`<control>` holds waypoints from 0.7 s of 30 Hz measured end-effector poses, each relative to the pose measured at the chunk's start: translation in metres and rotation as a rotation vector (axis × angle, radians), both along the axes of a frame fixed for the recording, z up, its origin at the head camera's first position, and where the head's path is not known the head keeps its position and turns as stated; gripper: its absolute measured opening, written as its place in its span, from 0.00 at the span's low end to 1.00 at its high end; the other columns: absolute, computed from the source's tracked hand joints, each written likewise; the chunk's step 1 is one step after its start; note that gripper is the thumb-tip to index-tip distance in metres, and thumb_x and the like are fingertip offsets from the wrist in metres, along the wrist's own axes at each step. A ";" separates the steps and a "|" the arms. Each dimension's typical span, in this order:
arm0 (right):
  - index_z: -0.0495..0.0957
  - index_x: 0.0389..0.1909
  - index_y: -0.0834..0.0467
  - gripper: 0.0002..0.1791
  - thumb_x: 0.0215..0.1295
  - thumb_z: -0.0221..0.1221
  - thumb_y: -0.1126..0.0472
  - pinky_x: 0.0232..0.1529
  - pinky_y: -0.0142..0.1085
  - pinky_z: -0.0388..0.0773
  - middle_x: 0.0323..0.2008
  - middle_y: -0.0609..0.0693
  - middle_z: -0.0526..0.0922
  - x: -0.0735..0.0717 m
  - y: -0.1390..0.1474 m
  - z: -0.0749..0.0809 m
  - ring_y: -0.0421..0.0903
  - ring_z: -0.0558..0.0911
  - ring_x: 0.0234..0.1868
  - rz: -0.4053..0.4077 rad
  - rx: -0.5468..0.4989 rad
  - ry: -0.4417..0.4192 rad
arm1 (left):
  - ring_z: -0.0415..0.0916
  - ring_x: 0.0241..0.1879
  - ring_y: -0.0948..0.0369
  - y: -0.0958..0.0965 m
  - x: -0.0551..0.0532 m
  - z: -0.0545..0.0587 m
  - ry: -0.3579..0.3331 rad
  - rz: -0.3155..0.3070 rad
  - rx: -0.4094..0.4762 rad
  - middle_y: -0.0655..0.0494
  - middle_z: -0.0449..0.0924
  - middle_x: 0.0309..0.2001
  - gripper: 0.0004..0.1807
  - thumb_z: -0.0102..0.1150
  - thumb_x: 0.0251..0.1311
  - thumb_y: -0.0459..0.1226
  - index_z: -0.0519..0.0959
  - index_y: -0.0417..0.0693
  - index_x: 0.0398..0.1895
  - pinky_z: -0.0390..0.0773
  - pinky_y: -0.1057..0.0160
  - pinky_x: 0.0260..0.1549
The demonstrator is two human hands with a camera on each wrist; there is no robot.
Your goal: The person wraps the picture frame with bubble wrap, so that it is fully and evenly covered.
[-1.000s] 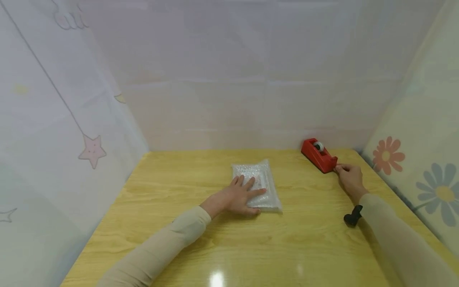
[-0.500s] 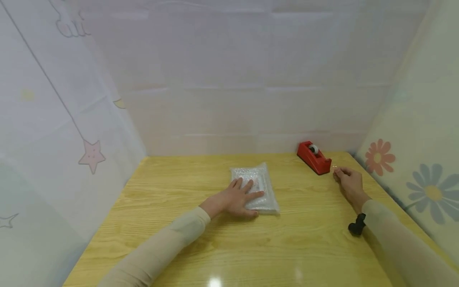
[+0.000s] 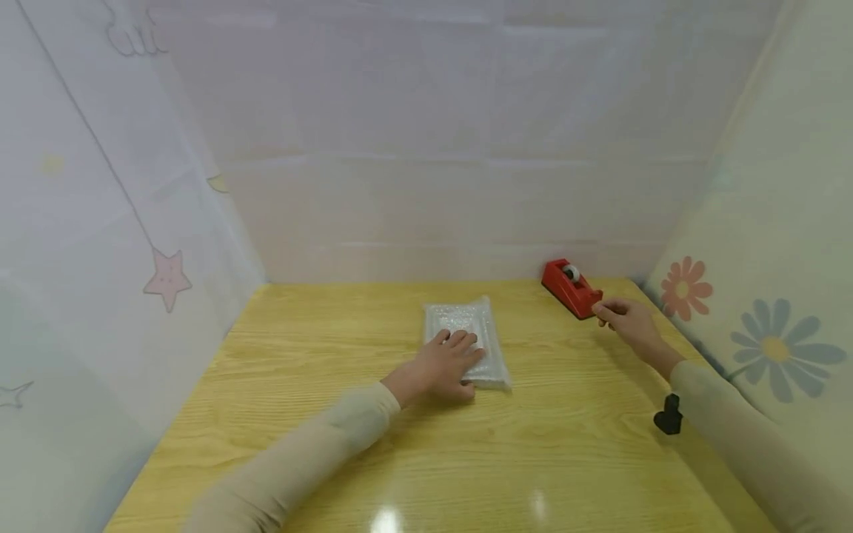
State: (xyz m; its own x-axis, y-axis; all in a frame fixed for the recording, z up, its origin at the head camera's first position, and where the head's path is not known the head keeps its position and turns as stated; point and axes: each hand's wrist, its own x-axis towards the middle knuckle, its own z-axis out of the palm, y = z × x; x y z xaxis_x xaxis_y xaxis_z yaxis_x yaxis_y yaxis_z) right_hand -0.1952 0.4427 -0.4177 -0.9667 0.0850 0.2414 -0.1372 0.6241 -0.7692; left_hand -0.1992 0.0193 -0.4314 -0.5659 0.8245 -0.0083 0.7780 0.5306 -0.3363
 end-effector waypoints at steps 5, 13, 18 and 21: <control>0.83 0.49 0.63 0.23 0.74 0.59 0.45 0.33 0.39 0.70 0.38 0.63 0.82 -0.003 -0.028 0.015 0.54 0.73 0.37 0.089 0.029 -0.003 | 0.56 0.67 0.52 0.005 0.019 0.002 -0.042 0.124 0.040 0.50 0.58 0.72 0.39 0.48 0.66 0.57 0.61 0.56 0.79 0.61 0.49 0.60; 0.84 0.50 0.55 0.16 0.74 0.60 0.47 0.31 0.42 0.67 0.36 0.59 0.83 -0.015 -0.075 0.028 0.56 0.72 0.36 0.268 0.038 -0.047 | 0.70 0.62 0.50 0.038 0.053 0.011 -0.037 0.353 -0.022 0.49 0.72 0.62 0.25 0.45 0.78 0.47 0.70 0.46 0.71 0.72 0.45 0.56; 0.85 0.48 0.56 0.13 0.74 0.61 0.51 0.31 0.43 0.71 0.33 0.60 0.82 -0.028 -0.106 0.033 0.53 0.74 0.33 0.392 0.031 -0.047 | 0.67 0.68 0.42 0.058 0.067 0.016 -0.095 0.507 -0.068 0.40 0.68 0.70 0.26 0.39 0.81 0.44 0.64 0.46 0.77 0.69 0.44 0.62; 0.85 0.47 0.56 0.13 0.74 0.61 0.51 0.37 0.47 0.75 0.33 0.59 0.82 -0.038 -0.126 0.034 0.56 0.77 0.35 0.472 0.049 -0.088 | 0.62 0.71 0.43 0.066 0.067 0.019 -0.162 0.584 -0.034 0.41 0.65 0.73 0.27 0.38 0.82 0.45 0.63 0.49 0.78 0.64 0.44 0.65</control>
State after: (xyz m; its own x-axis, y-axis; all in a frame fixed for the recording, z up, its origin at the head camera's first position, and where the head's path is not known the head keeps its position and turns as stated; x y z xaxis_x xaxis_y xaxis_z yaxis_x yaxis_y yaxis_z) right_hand -0.2335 0.3168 -0.3839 -0.9139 -0.3773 0.1497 -0.3497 0.5448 -0.7621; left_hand -0.1321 0.0855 -0.4122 -0.9140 0.3757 -0.1531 0.4042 0.8763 -0.2623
